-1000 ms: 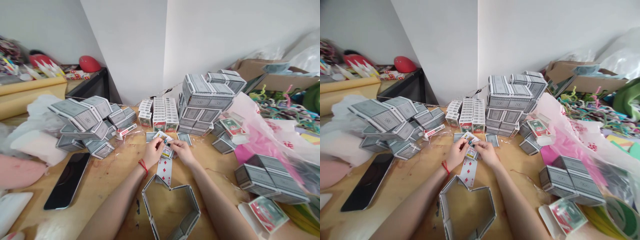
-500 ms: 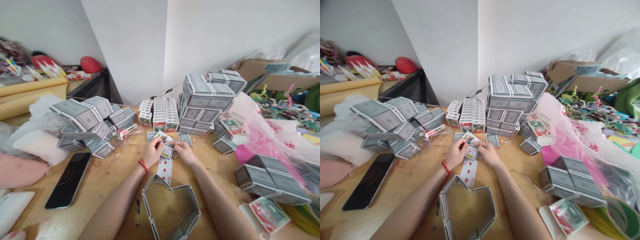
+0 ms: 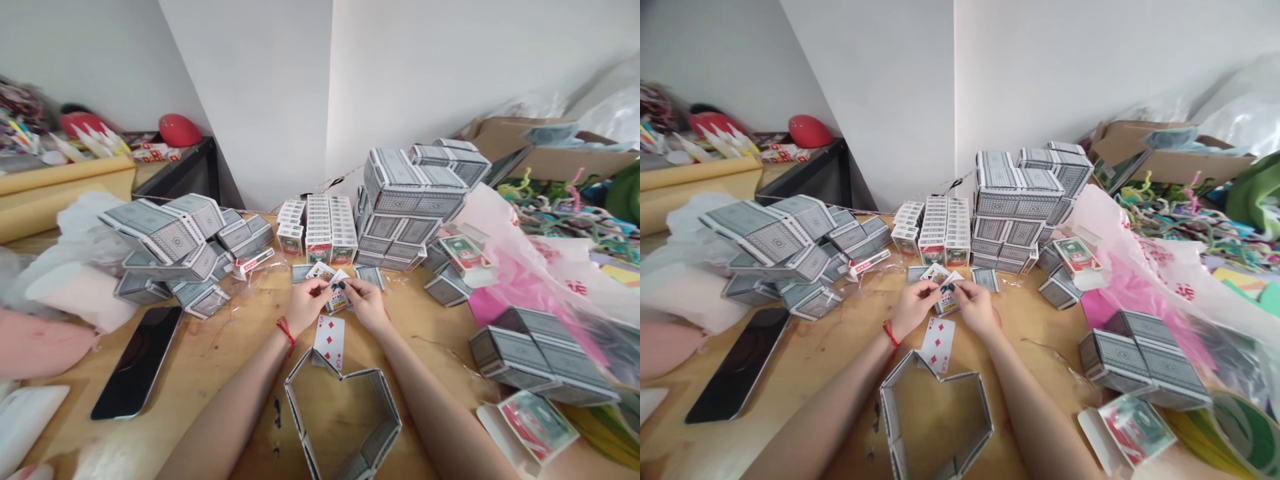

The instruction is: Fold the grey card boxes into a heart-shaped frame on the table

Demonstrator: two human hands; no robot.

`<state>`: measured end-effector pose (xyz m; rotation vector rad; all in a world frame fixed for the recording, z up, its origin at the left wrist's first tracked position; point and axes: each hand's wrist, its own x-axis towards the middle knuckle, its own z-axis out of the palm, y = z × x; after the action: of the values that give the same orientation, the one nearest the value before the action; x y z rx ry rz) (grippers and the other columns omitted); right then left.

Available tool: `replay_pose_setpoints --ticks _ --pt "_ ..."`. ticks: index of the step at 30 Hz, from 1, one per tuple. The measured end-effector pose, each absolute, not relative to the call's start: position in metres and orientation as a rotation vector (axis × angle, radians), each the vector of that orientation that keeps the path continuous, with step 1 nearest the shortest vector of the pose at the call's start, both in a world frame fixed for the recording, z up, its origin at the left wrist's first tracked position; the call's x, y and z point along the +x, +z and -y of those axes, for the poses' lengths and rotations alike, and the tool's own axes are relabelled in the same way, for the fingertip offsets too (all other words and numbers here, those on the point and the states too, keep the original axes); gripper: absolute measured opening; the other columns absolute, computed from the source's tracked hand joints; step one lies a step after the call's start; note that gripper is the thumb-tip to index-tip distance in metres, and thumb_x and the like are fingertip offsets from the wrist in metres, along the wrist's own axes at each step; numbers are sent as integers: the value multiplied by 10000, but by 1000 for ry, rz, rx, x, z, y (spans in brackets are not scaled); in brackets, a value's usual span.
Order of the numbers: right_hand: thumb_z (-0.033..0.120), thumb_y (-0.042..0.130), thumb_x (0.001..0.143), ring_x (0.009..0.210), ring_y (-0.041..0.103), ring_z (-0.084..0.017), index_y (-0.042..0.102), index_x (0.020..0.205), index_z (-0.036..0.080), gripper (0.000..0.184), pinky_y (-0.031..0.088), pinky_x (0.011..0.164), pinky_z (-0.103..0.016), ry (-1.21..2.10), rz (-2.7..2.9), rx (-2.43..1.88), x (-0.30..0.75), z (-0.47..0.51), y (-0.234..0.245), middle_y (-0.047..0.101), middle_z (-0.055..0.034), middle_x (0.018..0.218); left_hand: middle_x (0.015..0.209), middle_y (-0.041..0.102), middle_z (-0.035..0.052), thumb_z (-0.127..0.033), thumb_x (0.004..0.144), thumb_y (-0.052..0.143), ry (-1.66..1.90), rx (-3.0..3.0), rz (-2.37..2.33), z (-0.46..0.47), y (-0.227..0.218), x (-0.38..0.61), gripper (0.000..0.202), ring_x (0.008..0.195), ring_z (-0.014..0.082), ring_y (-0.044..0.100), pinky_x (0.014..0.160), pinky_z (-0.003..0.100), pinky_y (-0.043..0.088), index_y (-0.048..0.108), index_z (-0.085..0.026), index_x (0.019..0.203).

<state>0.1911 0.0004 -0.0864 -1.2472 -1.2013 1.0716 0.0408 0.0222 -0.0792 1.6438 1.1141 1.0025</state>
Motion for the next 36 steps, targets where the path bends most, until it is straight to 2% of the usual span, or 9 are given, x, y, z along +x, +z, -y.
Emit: replay_pose_setpoints --ticks 8,15,19,24,27,29,32,36 --pt "390 618 655 516 477 -133 660 655 168 226 370 483 -249 1094 971 -1316 195 -2 -91 580 -5 576 717 672 41 -243 744 523 822 1493 -979 -28 -84 36 221 612 136 588 580 246 466 686 -140 853" --pt "396 655 603 428 449 -118 654 633 159 239 331 398 -240 1168 836 -1343 196 -3 -89 554 6 502 773 687 59 -223 749 517 797 1454 -889 -29 -85 33 222 661 153 624 631 282 508 687 -134 861" --pt "416 643 657 550 552 -148 645 724 163 262 434 506 -258 1121 978 -1265 197 -3 -90 633 -22 633 698 659 38 -276 771 523 889 1384 -901 -27 -81 35 215 601 135 607 592 264 514 660 -131 850" --pt "403 629 698 618 592 -167 589 1023 163 406 482 583 -291 1020 1151 -1269 191 -2 -101 651 -40 729 708 637 31 -296 782 528 1074 1383 -1023 -28 -86 37 192 604 127 593 555 234 502 628 -137 820" --pt "403 593 731 743 621 -202 581 1065 165 411 499 678 -330 960 1177 -1281 189 -2 -106 670 -80 870 772 637 31 -264 772 547 1099 1465 -1036 -27 -86 39 201 618 115 585 554 222 497 595 -155 933" --pt "407 573 746 809 624 -221 580 1079 172 407 501 715 -346 965 1168 -1258 189 -3 -107 670 -91 927 831 635 33 -241 750 579 1084 1548 -1035 -25 -85 41 288 638 113 584 563 223 499 547 -174 1028" --pt "403 564 754 834 625 -228 582 1085 184 398 507 709 -342 995 1152 -1231 190 -3 -105 668 -90 961 870 627 35 -226 747 584 1042 1663 -1055 -21 -85 44 359 642 112 582 566 228 497 488 -193 1092" --pt "398 556 758 729 623 -198 600 1048 185 362 504 595 -297 1037 1146 -1254 189 0 -100 667 -73 928 866 623 42 -186 765 537 1033 1704 -1053 -20 -89 45 317 635 116 591 553 230 494 464 -185 1073"
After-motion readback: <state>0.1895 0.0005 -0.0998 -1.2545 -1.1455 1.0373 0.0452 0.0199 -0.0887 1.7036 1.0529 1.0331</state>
